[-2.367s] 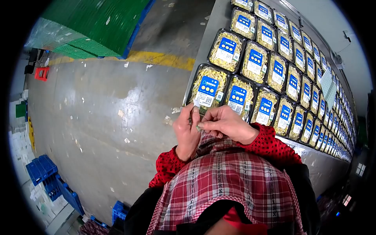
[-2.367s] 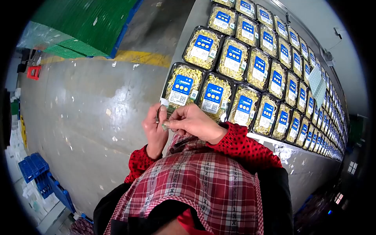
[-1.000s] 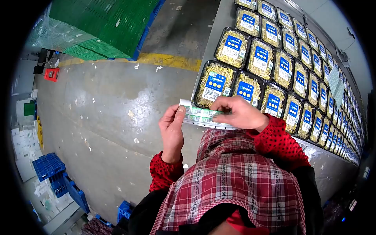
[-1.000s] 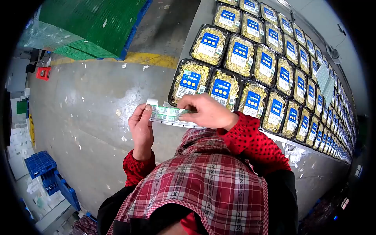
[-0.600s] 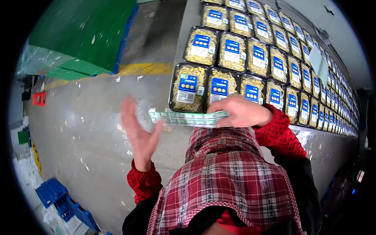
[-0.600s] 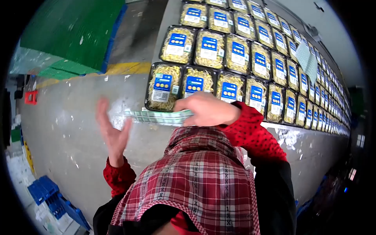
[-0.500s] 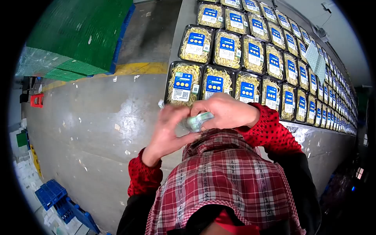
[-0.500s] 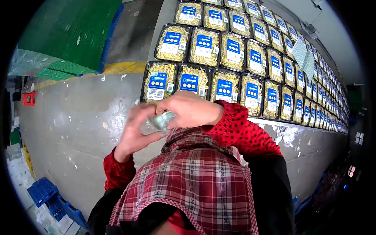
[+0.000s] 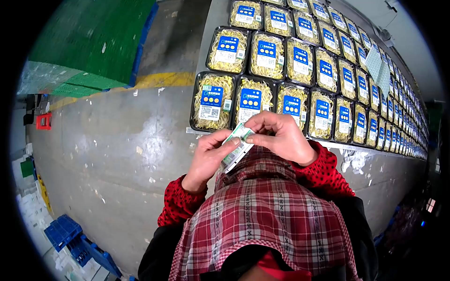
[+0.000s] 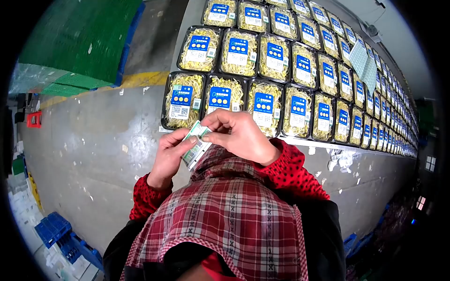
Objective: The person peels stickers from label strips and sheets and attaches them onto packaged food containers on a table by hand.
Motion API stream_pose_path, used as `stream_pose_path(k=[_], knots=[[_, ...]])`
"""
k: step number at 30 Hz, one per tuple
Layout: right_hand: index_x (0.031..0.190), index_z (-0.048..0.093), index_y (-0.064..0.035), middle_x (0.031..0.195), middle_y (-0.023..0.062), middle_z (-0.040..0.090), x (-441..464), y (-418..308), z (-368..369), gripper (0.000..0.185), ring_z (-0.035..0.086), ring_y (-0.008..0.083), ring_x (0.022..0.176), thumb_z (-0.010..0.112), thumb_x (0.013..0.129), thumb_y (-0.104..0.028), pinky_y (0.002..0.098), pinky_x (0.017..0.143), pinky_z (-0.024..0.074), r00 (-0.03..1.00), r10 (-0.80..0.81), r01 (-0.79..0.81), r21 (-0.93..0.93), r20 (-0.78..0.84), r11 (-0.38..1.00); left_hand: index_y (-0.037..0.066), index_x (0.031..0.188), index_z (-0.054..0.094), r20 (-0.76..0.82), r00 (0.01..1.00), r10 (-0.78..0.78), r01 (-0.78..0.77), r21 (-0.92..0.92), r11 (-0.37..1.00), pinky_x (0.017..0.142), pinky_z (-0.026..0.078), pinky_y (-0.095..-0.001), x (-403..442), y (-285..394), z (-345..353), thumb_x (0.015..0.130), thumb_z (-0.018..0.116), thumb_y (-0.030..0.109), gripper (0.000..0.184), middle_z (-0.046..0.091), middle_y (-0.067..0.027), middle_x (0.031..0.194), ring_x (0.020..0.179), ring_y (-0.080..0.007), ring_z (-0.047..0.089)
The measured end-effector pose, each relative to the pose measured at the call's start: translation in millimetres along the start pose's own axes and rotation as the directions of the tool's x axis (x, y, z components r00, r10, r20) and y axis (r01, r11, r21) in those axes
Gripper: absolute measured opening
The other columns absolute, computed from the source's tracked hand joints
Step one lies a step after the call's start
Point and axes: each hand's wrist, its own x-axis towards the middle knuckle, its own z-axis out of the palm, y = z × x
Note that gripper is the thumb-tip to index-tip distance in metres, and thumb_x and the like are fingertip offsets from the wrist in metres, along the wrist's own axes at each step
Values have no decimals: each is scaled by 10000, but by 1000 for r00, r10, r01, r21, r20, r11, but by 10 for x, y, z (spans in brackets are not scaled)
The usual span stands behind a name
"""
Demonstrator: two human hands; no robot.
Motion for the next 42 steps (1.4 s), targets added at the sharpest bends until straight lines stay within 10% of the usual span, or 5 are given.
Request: stream_pose_path(k=[14, 21, 27, 35, 42], knots=[[872, 664, -70, 750, 53, 622, -20, 170, 86, 165, 627, 221, 660, 723, 775, -188, 328, 550, 503, 870, -475, 396, -757, 129, 519, -34, 982, 706, -90, 983, -157, 142, -157, 977, 659, 452, -210, 58, -96, -35, 896, 640, 110, 180, 677, -20, 862, 737, -61, 574], [857, 688, 25, 770, 60, 682, 734, 668, -417, 104, 592, 102, 686, 716, 800, -57, 259, 631, 475, 926, 49, -82, -74, -374, 994, -24, 828, 698, -303, 944, -129, 114, -66, 991, 582, 401, -205, 216, -86, -218, 887, 638, 127, 174, 638, 12, 720, 634, -39, 515], [834, 703, 29, 744, 120, 690, 1082, 1039, -538, 202, 622, 153, 634, 722, 765, -160, 307, 608, 488, 893, 80, -221, -278, -442, 935, -26, 777, 670, -261, 959, -107, 116, 19, 993, 547, 348, -210, 225, -113, -173, 902, 632, 131, 204, 560, 62, 676, 607, -25, 433], [785, 664, -46, 750, 156, 670, 1116, 1047, -507, 209, 652, 326, 666, 744, 717, -227, 397, 613, 516, 876, -238, -247, -815, -419, 524, -18, 712, 610, -253, 960, -118, 120, -8, 993, 530, 306, -215, 281, -125, -193, 907, 625, 125, 243, 491, 79, 645, 607, -19, 380], [863, 589, -19, 708, 43, 597, 408, 330, -189, 127, 564, 112, 645, 692, 846, -90, 266, 600, 480, 1000, -14, 19, -289, 19, 957, -19, 766, 646, -230, 960, -160, 166, 8, 986, 566, 341, -206, 361, -116, -146, 901, 631, 117, 192, 542, 62, 681, 634, -22, 422]])
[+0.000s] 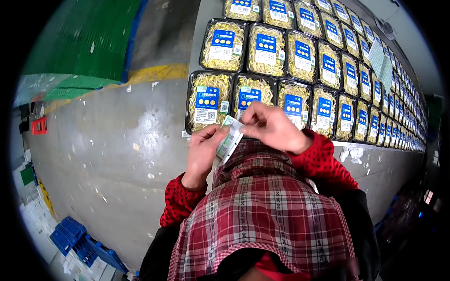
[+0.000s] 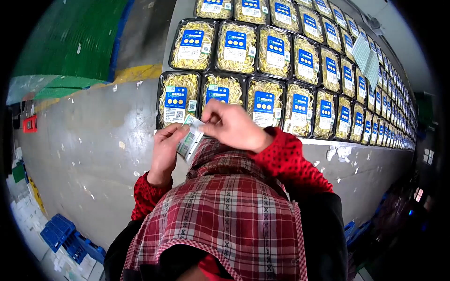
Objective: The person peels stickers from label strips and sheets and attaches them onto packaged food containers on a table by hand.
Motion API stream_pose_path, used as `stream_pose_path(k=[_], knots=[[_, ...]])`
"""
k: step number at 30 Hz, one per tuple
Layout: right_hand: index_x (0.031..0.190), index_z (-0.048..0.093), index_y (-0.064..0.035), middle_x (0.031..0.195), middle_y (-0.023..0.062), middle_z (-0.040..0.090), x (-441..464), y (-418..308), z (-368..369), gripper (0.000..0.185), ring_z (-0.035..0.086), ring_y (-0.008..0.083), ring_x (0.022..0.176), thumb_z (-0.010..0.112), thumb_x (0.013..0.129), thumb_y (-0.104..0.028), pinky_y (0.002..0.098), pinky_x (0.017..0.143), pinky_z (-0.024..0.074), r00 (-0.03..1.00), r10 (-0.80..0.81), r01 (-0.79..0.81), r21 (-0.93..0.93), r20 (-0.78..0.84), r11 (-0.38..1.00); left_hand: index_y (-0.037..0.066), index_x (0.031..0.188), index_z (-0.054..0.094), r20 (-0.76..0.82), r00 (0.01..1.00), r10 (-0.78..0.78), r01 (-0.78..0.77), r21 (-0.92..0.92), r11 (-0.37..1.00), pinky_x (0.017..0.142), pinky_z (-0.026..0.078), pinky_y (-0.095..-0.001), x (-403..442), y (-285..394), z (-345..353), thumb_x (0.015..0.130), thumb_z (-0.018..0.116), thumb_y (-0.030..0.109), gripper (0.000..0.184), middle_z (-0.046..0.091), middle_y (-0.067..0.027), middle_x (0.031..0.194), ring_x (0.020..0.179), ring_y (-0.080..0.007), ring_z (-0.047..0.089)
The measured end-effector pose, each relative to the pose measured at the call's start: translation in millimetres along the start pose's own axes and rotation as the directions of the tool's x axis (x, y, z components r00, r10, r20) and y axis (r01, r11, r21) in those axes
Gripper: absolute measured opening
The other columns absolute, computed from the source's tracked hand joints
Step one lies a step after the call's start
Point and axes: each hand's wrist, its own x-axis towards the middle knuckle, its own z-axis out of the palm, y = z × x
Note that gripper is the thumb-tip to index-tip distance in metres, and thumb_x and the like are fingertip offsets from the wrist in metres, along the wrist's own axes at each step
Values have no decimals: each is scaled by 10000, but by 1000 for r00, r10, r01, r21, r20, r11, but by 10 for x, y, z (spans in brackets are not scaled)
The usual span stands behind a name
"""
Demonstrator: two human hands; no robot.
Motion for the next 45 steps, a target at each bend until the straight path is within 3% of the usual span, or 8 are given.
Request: stream_pose_path(k=[10, 12, 14, 15, 21, 29, 37, 45], knots=[[951, 600, 13, 864, 29, 605, -236, -21, -113, 130, 574, 77, 811, 646, 840, 62, 237, 688, 489, 997, 60, -40, 300, -58, 953, -25, 934, 698, 286, 958, 23, -17, -22, 1000, 628, 407, -196, 1, 84, 180, 890, 650, 63, 110, 629, 35, 788, 710, -30, 515], [907, 634, 1, 853, 41, 613, -267, -66, -143, 110, 606, 123, 777, 684, 811, 23, 264, 673, 502, 989, 98, -64, 265, -115, 962, -23, 923, 698, 292, 956, 25, -23, -11, 1000, 634, 416, -193, 13, 91, 197, 900, 641, 64, 107, 632, 37, 785, 706, -29, 520], [868, 665, -19, 831, 63, 607, -297, -113, -159, 124, 623, 197, 739, 720, 757, -23, 303, 667, 513, 890, -392, 273, -418, -232, 866, -32, 939, 681, 308, 951, 37, -50, 34, 998, 657, 436, -204, 28, 74, 201, 910, 627, 55, 107, 638, 26, 816, 740, -36, 531], [840, 678, -36, 818, 74, 595, -318, -141, -172, 143, 621, 259, 735, 735, 712, -65, 343, 661, 519, 882, -426, 283, -496, -203, 821, -32, 939, 681, 309, 950, 35, -48, 37, 998, 657, 436, -204, 19, 79, 222, 910, 627, 55, 107, 638, 26, 816, 740, -36, 531], [838, 674, -39, 809, 71, 615, -394, -161, -169, 113, 634, 263, 704, 716, 737, -69, 363, 598, 516, 909, -391, 287, -468, -143, 836, -20, 1034, 620, 464, 841, 279, -405, 199, 892, 685, 431, -220, 4, 155, 321, 940, 568, 24, 116, 604, 10, 857, 772, -55, 508], [838, 649, -2, 750, 135, 638, -380, -159, -277, 60, 630, 315, 639, 639, 787, -30, 364, 556, 487, 989, -139, 133, -94, -58, 987, -14, 1007, 616, 529, 828, 188, -377, 276, 884, 680, 452, -231, -13, 240, 303, 938, 568, 29, 95, 626, -28, 826, 749, -74, 546], [814, 623, -20, 726, 130, 623, -371, -154, -279, 67, 617, 331, 629, 628, 756, -54, 394, 544, 479, 955, -298, 283, -351, 12, 893, -13, 995, 619, 580, 804, 127, -429, 419, 801, 605, 434, -222, -6, 325, 334, 944, 573, 50, 93, 608, -14, 754, 673, -54, 509], [698, 537, -51, 620, 102, 535, -409, -112, -194, 102, 567, 320, 543, 621, 738, -91, 419, 486, 446, 934, -355, 329, -497, 45, 803, 9, 991, 591, 588, 804, 92, -414, 441, 796, 548, 429, -316, 5, 269, 313, 937, 563, 97, 106, 571, -132, 700, 570, -202, 533]])
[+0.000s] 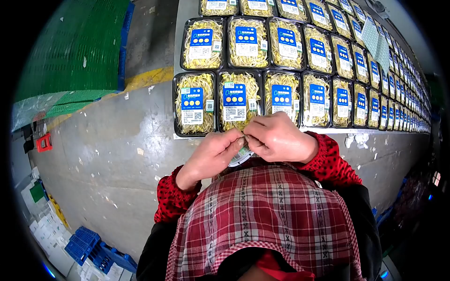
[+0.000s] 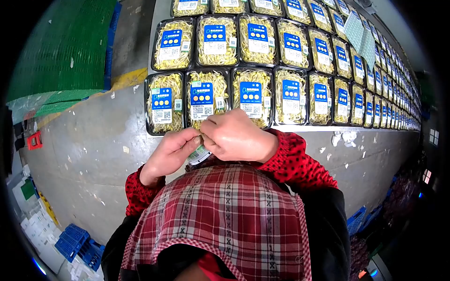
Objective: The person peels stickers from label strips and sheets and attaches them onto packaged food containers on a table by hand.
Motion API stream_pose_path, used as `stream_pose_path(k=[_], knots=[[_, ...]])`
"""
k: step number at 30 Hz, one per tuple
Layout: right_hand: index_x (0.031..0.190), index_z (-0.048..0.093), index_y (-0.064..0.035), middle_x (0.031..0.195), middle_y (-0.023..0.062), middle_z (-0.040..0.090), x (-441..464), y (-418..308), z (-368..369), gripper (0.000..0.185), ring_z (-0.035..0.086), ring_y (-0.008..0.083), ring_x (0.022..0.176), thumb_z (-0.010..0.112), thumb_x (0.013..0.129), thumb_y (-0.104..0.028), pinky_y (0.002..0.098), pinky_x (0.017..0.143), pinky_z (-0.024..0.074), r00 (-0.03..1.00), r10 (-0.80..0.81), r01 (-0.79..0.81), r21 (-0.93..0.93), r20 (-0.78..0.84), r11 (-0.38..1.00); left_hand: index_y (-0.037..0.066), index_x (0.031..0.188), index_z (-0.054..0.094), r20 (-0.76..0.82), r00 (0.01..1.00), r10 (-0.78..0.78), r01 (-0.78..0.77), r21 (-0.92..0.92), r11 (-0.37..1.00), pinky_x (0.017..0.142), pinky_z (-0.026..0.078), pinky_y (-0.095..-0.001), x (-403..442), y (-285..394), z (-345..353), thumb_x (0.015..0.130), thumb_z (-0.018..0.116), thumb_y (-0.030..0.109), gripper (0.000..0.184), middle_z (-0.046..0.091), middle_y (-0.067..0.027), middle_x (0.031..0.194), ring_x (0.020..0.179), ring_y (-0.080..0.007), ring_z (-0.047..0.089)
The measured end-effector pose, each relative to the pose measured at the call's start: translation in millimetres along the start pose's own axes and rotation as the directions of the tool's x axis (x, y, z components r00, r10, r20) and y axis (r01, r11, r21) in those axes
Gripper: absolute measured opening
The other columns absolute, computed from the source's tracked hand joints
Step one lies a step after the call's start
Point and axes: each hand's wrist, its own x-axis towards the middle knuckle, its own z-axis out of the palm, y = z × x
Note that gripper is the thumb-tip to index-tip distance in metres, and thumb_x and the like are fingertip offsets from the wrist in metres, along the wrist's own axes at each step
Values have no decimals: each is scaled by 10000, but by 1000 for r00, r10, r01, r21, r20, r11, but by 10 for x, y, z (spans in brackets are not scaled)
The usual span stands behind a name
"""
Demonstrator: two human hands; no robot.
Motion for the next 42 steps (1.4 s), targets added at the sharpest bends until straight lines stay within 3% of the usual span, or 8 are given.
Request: stream_pose_path(k=[3, 7, 10, 19, 24, 27, 32, 42], knots=[[719, 565, -36, 630, 117, 560, 4, 26, -17, 80, 581, 320, 549, 611, 754, -92, 405, 489, 455, 999, 43, -42, -38, 25, 998, 13, 1011, 586, -31, 999, -19, 19, -23, 1000, 567, 435, -320, 11, 1, 15, 943, 554, 117, 128, 579, -145, 723, 588, -209, 542], [853, 628, 9, 717, 156, 639, -11, 44, -51, 94, 621, 242, 571, 596, 837, -78, 311, 527, 477, 963, 247, -268, 371, 104, 889, 6, 983, 607, 18, 981, -193, 186, -363, 913, 659, 403, -225, -11, 31, 5, 967, 522, 83, 116, 572, 24, 786, 739, -56, 488], [972, 620, 2, 689, 39, 603, -30, 39, -38, 151, 598, 96, 630, 481, 964, -58, 255, 575, 490, 870, 384, -479, 711, 309, 514, -4, 1011, 614, 48, 982, -181, 183, -457, 870, 711, 423, -222, -18, 4, -46, 983, 507, 116, 163, 596, 30, 854, 796, -53, 513], [1099, 616, -10, 843, 49, 645, -99, 12, -23, 171, 609, 86, 695, 574, 934, -29, 237, 613, 507, 947, 304, -262, 792, 102, 552, -5, 989, 649, 85, 965, -247, 229, -729, 645, 673, 398, -200, 42, 16, -50, 953, 551, 146, 184, 613, 22, 854, 754, -49, 517], [929, 645, -17, 951, 75, 635, 0, 489, -491, 73, 609, 170, 906, 655, 862, -44, 324, 804, 496, 960, 257, -133, 619, -114, 774, -9, 983, 649, 6, 954, -300, 224, -680, 698, 642, 372, -203, 46, -9, -18, 946, 563, 159, 192, 587, 45, 810, 720, -41, 490], [886, 627, -37, 954, 88, 576, 80, 1044, -856, 89, 612, 265, 880, 648, 799, -34, 360, 770, 501, 983, 170, -154, -185, 74, 971, -8, 976, 647, -32, 948, -316, 224, -639, 736, 641, 370, -201, 50, -23, -6, 950, 560, 150, 183, 572, 52, 793, 714, -37, 472], [856, 622, -65, 946, 81, 542, 147, 1365, -673, 82, 606, 304, 873, 660, 786, -87, 412, 735, 492, 931, 218, -127, -303, 291, 944, -14, 961, 633, -42, 957, -287, 210, -579, 787, 650, 374, -190, 90, 56, 89, 966, 540, 132, 174, 564, 50, 802, 730, -31, 470], [866, 626, -113, 961, 69, 539, 100, 1559, -314, 127, 587, 257, 948, 689, 767, -163, 401, 728, 496, 966, 119, 16, -513, 229, 858, -16, 928, 623, -109, 955, -276, 171, -558, 812, 658, 381, -186, 115, 6, 139, 969, 540, 117, 162, 555, 54, 796, 733, -25, 456]])
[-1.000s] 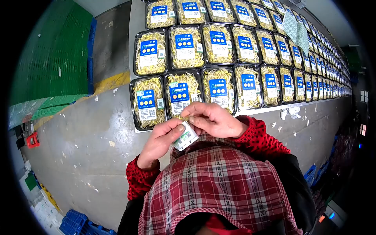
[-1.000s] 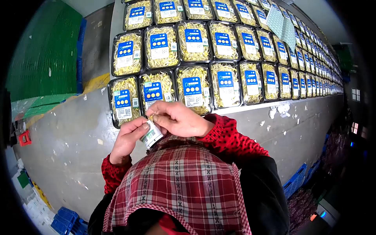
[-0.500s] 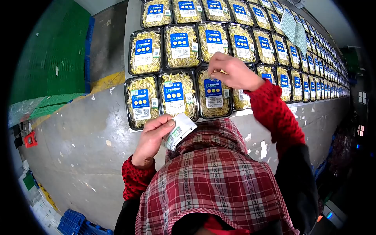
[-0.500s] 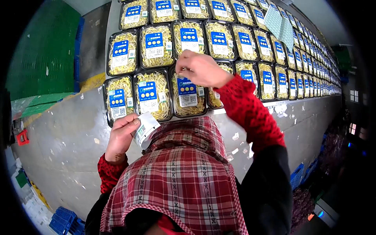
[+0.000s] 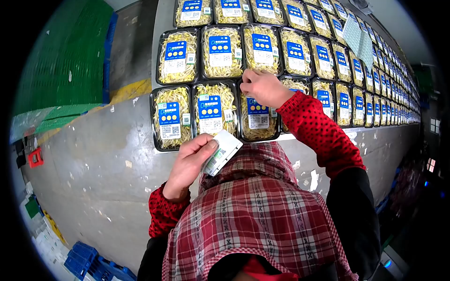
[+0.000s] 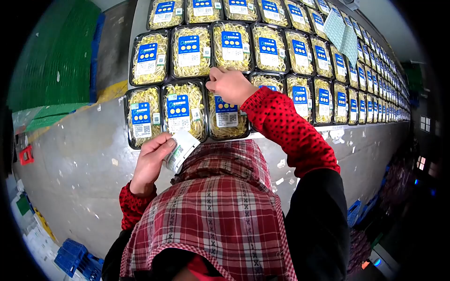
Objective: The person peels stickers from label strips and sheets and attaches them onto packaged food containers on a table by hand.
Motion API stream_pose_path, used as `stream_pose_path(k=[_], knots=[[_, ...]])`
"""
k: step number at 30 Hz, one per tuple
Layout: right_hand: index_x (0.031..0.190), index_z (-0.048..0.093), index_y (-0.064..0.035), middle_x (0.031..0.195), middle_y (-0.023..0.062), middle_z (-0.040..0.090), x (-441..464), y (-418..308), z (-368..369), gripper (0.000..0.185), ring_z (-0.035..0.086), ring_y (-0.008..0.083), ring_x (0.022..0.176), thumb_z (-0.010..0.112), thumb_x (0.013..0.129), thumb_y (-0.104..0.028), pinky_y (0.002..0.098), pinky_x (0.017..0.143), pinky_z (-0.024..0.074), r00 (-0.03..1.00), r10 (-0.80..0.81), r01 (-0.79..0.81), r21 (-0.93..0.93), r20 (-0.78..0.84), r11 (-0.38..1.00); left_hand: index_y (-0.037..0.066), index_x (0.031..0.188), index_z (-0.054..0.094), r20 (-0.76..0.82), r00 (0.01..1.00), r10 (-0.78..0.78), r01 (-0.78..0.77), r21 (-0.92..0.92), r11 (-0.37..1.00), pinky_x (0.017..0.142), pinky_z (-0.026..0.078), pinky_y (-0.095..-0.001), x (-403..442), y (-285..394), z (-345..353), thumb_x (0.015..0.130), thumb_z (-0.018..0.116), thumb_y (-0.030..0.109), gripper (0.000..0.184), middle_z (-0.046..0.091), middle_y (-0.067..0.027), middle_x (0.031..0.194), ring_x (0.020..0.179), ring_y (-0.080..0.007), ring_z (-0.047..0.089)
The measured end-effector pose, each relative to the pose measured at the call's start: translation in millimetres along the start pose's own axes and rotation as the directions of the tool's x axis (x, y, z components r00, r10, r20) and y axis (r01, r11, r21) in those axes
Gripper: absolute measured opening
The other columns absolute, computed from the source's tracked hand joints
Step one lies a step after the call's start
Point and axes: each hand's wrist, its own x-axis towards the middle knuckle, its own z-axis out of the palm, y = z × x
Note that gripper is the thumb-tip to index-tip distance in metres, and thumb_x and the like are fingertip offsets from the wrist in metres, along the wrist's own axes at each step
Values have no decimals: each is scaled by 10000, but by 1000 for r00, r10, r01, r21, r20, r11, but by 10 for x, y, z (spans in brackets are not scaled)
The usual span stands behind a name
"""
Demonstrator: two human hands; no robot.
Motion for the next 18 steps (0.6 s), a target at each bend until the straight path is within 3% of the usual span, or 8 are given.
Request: stream_pose_path(k=[1, 3, 4, 5, 6, 8, 14, 18], knots=[[866, 626, -113, 961, 69, 539, -15, -38, -18, 127, 587, 257, 948, 689, 767, -163, 401, 728, 496, 1000, -4, 4, 4, 0, 1000, -14, 923, 622, -15, 1000, 21, -20, 49, 999, 649, 382, -186, 2, 2, 7, 966, 548, 116, 155, 552, 55, 784, 724, -24, 451], [916, 648, -117, 996, 67, 555, -66, -126, -93, 184, 592, 256, 939, 699, 750, -178, 379, 736, 496, 948, 89, -135, -133, -306, 982, -13, 912, 622, -74, 996, 52, -45, 93, 995, 666, 381, -192, 18, 28, 52, 957, 554, 109, 147, 557, 52, 787, 735, -28, 459], [957, 658, -115, 972, 85, 577, -118, -166, -142, 239, 603, 274, 917, 718, 741, -197, 383, 736, 502, 923, 134, -156, -32, -362, 987, -12, 900, 623, -121, 988, 91, -74, 139, 987, 683, 380, -197, 29, 47, 75, 949, 560, 102, 139, 563, 50, 791, 746, -33, 467], [954, 654, -90, 940, 111, 597, -172, -383, -320, 239, 613, 304, 911, 721, 748, -193, 403, 739, 503, 892, 328, -232, 306, -311, 923, -12, 902, 633, -164, 975, 150, -132, 115, 985, 677, 387, -200, 46, 16, 92, 945, 572, 93, 129, 574, 50, 793, 745, -30, 473], [931, 645, -70, 925, 130, 604, -219, -617, -522, 221, 616, 320, 906, 721, 759, -186, 406, 746, 503, 889, 326, -139, 489, -320, 861, -9, 902, 635, -182, 970, 164, -152, 79, 985, 648, 386, -192, 77, 8, 98, 947, 581, 98, 128, 568, 52, 773, 724, -23, 464], [950, 633, -59, 974, 115, 606, -266, -1074, -772, 303, 603, 317, 909, 759, 734, -232, 392, 776, 500, 842, 114, 135, 411, -527, 901, -6, 903, 636, -183, 968, 169, -162, 49, 986, 620, 385, -185, 82, -4, 135, 949, 589, 103, 127, 563, 53, 752, 703, -15, 454], [1052, 609, -11, 924, 136, 645, -441, -1451, -608, 285, 646, 266, 866, 714, 795, -76, 334, 751, 512, 862, 416, -46, 775, -288, 631, -27, 984, 663, -194, 881, 431, -429, 53, 902, 739, 474, -222, 130, 66, 275, 891, 641, 7, 101, 626, -118, 1147, 880, -73, 569], [1074, 629, 11, 946, 156, 681, -561, -1460, -614, 217, 679, 231, 864, 628, 857, 7, 306, 753, 516, 837, 525, -95, 904, -154, 416, -24, 982, 671, -61, 903, 424, -423, 37, 905, 775, 498, -239, 161, -42, 294, 873, 655, -1, 112, 652, -105, 1089, 924, -127, 612]])
